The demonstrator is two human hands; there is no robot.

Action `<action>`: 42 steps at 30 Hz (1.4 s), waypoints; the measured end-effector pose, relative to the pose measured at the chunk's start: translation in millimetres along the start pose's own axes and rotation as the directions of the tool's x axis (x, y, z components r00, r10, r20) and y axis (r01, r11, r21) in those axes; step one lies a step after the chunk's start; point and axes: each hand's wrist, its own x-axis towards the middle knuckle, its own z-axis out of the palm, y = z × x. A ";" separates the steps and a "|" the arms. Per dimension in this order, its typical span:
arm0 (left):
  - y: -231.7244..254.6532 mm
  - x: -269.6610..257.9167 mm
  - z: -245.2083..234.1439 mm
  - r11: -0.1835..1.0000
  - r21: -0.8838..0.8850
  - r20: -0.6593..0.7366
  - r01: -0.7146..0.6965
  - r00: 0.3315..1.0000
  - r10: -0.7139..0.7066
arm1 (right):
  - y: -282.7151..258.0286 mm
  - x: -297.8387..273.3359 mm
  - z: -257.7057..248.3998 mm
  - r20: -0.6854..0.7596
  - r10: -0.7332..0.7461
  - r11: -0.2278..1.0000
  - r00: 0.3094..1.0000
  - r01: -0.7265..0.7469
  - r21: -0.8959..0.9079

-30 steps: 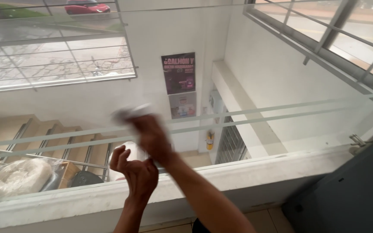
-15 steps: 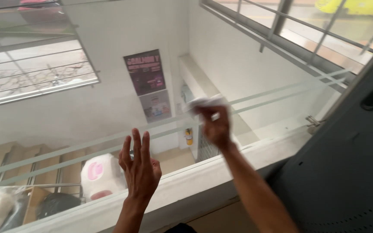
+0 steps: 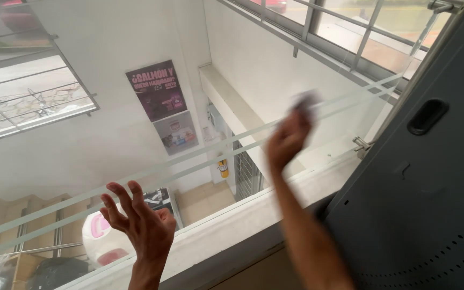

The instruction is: Cleaning a glass railing using a spray bottle and paper towels

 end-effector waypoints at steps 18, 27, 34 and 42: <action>-9.2 9.3 -33.5 0.965 0.239 0.103 -0.108 0.991 0.086 | 13.2 -23.4 -54.3 0.666 -0.327 0.699 0.671 -0.302 0.648; -3.0 10.3 -29.3 0.967 0.236 0.080 -0.093 0.994 0.076 | 34.2 -88.4 -38.3 0.133 0.276 0.960 0.952 -0.281 0.021; 2.9 6.7 -42.1 0.994 0.078 -0.106 -0.075 0.991 0.083 | -176.5 -216.6 -40.9 0.518 -0.483 0.795 0.706 0.104 0.598; -41.1 -32.2 -51.6 0.997 0.063 -0.049 -0.041 0.998 0.044 | 6.6 -108.1 -55.3 0.606 -0.101 0.891 0.789 -0.199 0.408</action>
